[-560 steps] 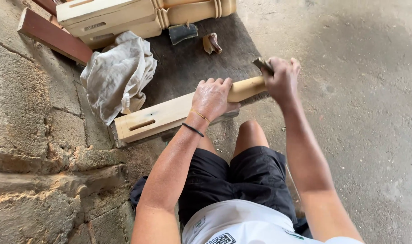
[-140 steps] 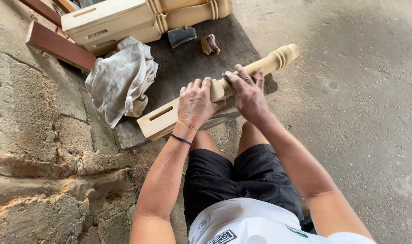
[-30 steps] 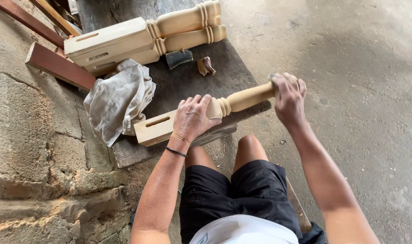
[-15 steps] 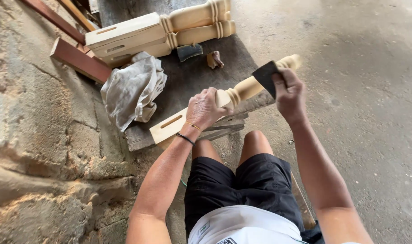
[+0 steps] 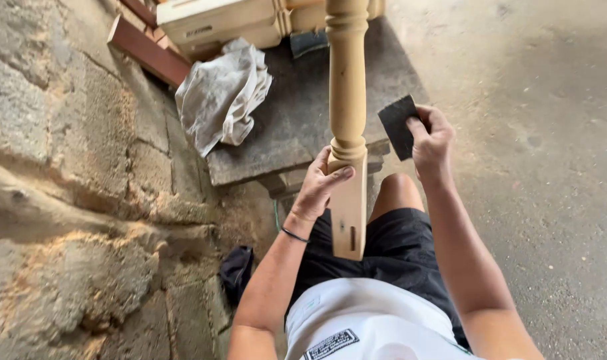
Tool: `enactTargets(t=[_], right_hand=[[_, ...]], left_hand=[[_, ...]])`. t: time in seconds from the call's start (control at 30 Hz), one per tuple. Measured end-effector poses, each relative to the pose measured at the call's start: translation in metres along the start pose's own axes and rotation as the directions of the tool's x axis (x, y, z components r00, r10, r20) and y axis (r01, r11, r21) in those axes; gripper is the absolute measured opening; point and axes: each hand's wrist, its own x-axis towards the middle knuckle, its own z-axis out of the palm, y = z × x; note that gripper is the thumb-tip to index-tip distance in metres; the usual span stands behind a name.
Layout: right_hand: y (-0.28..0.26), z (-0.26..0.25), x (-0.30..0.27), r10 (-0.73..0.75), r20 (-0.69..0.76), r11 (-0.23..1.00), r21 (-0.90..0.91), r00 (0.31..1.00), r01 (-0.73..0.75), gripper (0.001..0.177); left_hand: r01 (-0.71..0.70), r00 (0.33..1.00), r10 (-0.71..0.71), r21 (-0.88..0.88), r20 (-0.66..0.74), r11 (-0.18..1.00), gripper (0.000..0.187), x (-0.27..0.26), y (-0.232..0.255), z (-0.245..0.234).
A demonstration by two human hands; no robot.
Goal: The person sands a turned wooden baluster using a sanding block, rotating the piece to smooth its surface. After finishing, the person wipes the workbench with a cloth and then picks up a flat wooden plank to sand it as well.
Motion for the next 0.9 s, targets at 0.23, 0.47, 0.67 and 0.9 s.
enactTargets(t=[0.23, 0.47, 0.67, 0.9], right_hand=[[0.003, 0.026, 0.002, -0.291, 0.31, 0.875, -0.298, 0.905, 0.383, 0.031], [-0.033, 0.006, -0.061, 0.11, 0.508, 0.973, -0.231, 0.854, 0.011, 0.046], [-0.022, -0.015, -0.073, 0.223, 0.494, 0.974, -0.082, 0.841, -0.21, 0.051], [0.024, -0.034, -0.094, 0.401, 0.407, 0.915, -0.147, 0.821, -0.375, 0.072]], left_hand=[[0.004, 0.999, -0.009, -0.093, -0.047, 0.996, 0.043, -0.02, -0.008, 0.0], [0.033, 0.993, -0.034, -0.012, -0.115, 0.999, 0.033, -0.028, 0.005, 0.043], [0.086, 0.974, -0.074, 0.048, -0.214, 0.995, 0.042, -0.045, 0.024, 0.107], [0.106, 0.981, -0.024, 0.427, -0.193, 0.898, 0.029, -0.041, -0.048, 0.055]])
